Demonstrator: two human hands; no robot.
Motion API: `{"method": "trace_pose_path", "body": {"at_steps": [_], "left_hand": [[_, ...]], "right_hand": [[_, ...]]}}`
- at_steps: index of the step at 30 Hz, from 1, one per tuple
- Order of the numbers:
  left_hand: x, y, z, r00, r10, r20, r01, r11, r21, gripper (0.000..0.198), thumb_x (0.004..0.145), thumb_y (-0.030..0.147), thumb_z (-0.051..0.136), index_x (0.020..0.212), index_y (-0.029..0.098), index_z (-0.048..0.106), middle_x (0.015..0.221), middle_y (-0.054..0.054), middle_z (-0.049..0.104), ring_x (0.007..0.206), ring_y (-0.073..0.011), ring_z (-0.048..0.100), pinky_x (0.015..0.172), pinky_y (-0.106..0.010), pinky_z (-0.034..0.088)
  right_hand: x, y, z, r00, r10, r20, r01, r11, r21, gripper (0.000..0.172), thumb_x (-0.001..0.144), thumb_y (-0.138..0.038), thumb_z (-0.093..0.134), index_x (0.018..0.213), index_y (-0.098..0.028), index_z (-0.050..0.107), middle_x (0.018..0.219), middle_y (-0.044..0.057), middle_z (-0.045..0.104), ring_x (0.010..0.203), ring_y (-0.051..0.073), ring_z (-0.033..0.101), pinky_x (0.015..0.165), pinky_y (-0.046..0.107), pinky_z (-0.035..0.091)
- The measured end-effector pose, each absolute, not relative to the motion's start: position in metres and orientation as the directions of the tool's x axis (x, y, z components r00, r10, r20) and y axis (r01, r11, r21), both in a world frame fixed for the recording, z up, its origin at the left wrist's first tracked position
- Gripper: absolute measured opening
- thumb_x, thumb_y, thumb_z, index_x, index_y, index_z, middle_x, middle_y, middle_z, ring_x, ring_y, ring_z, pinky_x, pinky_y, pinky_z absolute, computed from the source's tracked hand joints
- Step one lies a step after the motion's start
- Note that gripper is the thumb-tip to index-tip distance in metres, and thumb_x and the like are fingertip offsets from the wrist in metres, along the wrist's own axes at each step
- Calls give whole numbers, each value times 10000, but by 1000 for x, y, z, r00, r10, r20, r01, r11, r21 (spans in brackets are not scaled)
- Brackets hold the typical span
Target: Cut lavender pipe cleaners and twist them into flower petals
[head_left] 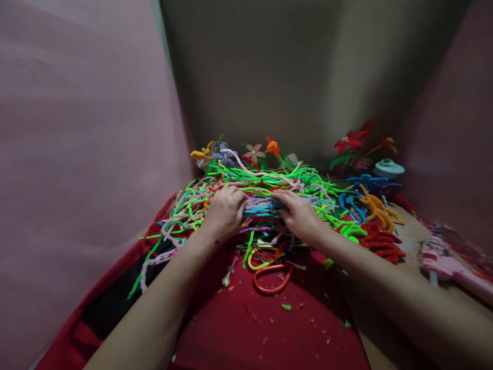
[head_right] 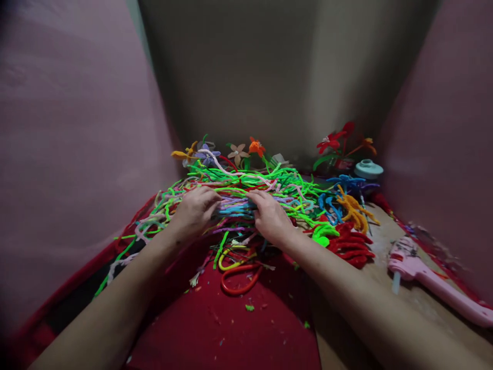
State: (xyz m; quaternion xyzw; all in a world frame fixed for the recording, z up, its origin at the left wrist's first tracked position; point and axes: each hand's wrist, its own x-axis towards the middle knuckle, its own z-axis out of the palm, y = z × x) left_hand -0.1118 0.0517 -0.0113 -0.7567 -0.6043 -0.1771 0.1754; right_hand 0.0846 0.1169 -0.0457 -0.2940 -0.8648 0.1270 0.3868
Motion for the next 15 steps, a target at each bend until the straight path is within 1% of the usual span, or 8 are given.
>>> {"method": "trace_pose_path", "body": {"at_steps": [3,6,7,11,15], "left_hand": [[-113,53,-13,174,842,511,982,-188,-24,198,875,206,451,879,190,649,908,-61,634,887,-196,550,805,-339,436],[-109,54,-19,160,839,519,985,-168,-32,204,862,229,473,969,177,638,946,-83,630,917,-218,533,820,-360,429],[-108,54,-21,160,840,518,986,-162,-40,206,860,237,474,967,169,636,940,-91,630,909,-225,528,821,-369,426],[-105,54,-25,171,841,514,985,-155,-75,203,870,244,450,836,166,634,886,-94,634,871,-234,511,809,-379,410],[-104,51,-19,156,829,537,988,-129,-88,167,852,203,448,797,170,602,878,-85,630,858,-229,509,774,-361,407]], "right_hand": [[83,117,-45,-535,601,594,382,799,-464,463,733,-16,461,1144,-168,611,1203,101,587,1134,226,527,1008,394,396],[80,116,-43,-527,622,580,389,783,-486,407,762,-30,459,1108,-155,634,1177,111,595,1110,221,539,990,376,406],[79,116,-42,-522,631,574,395,775,-493,382,772,-37,461,1086,-153,645,1160,111,604,1092,219,549,979,369,414],[76,115,-36,-517,656,551,417,754,-507,332,783,-39,475,1035,-138,668,1108,111,630,1035,213,575,942,352,437],[72,116,-35,-508,664,548,445,747,-493,337,775,-36,488,1055,-114,660,1098,123,632,1031,221,572,940,346,432]]}}
